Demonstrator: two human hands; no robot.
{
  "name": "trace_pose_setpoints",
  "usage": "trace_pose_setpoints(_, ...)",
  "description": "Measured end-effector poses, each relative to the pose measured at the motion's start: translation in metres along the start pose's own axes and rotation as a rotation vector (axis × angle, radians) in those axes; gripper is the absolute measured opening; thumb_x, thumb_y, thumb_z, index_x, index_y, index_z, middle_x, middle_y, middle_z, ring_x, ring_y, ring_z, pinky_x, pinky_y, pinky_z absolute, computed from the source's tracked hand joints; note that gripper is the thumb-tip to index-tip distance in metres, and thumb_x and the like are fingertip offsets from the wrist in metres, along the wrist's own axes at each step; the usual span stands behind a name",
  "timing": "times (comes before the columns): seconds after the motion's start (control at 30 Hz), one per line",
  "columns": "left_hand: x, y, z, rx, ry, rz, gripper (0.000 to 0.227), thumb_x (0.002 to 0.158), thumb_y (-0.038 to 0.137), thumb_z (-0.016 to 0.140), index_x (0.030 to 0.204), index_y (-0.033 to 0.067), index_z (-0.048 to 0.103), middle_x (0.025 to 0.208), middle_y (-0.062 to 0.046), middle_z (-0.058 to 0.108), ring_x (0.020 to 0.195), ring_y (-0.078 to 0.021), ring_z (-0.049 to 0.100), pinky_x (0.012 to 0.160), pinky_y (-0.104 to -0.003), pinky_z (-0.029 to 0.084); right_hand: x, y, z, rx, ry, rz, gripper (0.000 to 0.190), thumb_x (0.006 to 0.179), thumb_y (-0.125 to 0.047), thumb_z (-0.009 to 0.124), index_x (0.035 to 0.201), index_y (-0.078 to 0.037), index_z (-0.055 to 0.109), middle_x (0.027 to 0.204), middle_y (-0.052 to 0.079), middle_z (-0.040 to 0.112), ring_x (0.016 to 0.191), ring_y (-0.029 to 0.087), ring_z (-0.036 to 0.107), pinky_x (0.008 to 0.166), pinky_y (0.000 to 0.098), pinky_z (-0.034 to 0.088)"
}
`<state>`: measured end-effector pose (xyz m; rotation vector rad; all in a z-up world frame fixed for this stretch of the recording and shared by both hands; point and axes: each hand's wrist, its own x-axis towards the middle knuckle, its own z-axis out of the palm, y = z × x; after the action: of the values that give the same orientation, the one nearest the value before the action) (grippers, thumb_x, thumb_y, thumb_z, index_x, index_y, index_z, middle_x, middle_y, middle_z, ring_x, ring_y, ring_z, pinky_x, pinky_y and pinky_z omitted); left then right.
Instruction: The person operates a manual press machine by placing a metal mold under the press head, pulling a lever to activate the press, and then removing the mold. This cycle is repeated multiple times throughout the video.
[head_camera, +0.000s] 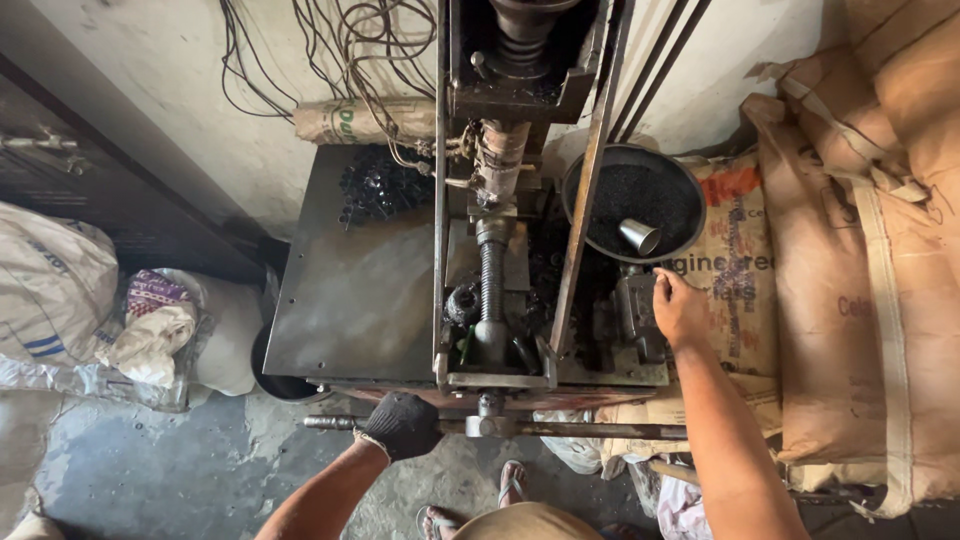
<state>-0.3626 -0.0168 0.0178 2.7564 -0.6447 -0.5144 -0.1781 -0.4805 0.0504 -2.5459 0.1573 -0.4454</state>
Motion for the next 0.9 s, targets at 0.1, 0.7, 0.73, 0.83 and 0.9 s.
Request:
trace_pose_setpoints(0.1, 0.0, -0.001, -0.001, -0.013, 0.019, 0.026, 0.032, 0.08, 0.039, 0.066, 0.069, 0.0101, 0.075, 0.07, -0.018, 0.07, 0.068, -0.0409, 0.07, 0.066, -0.053, 0.055, 0.0, -0.003, -0.002, -0.005, -0.006, 0.025, 0.025, 0.103, -0.026, 0.06, 0.12, -0.017, 0.076, 0.097, 0.019, 0.074, 0.09, 0.037, 0.072, 0.078, 0.0446, 0.056)
trace_pose_setpoints(0.7, -0.001, 0.001, 0.001, -0.018, 0.031, 0.007, 0.029, 0.081, 0.038, 0.064, 0.073, 0.0125, 0.077, 0.076, -0.018, 0.072, 0.073, -0.0409, 0.07, 0.069, -0.054, 0.056, 0.003, 0.012, 0.006, 0.005, 0.026, -0.032, 0.031, 0.107, -0.03, 0.053, 0.127, -0.016, 0.073, 0.1, 0.021, 0.074, 0.092, 0.04, 0.072, 0.081, 0.0465, 0.056)
trace_pose_setpoints(0.73, -0.001, 0.001, 0.001, -0.029, 0.038, 0.015, 0.028, 0.079, 0.037, 0.065, 0.072, 0.0125, 0.076, 0.076, -0.017, 0.072, 0.073, -0.0408, 0.07, 0.068, -0.053, 0.056, 0.002, 0.011, 0.005, 0.018, 0.024, -0.036, 0.031, 0.108, -0.03, 0.053, 0.127, -0.015, 0.072, 0.1, 0.02, 0.074, 0.092, 0.039, 0.072, 0.081, 0.0464, 0.056)
trace_pose_setpoints(0.83, 0.0, -0.001, 0.002, 0.002, 0.019, 0.027, 0.028, 0.081, 0.035, 0.063, 0.07, 0.013, 0.075, 0.075, -0.015, 0.072, 0.071, -0.0395, 0.07, 0.068, -0.052, 0.056, -0.003, 0.002, -0.002, 0.027, 0.092, -0.116, 0.031, 0.11, -0.029, 0.051, 0.128, -0.013, 0.071, 0.103, 0.021, 0.074, 0.092, 0.041, 0.071, 0.078, 0.0467, 0.056)
trace_pose_setpoints(0.9, 0.0, -0.001, 0.003, -0.004, 0.023, 0.036, 0.028, 0.08, 0.035, 0.063, 0.067, 0.0129, 0.075, 0.074, -0.015, 0.072, 0.07, -0.0389, 0.07, 0.067, -0.052, 0.055, -0.006, -0.006, -0.007, 0.033, 0.071, -0.065, 0.032, 0.111, -0.029, 0.05, 0.13, -0.013, 0.071, 0.096, 0.022, 0.073, 0.084, 0.04, 0.071, 0.075, 0.0466, 0.055)
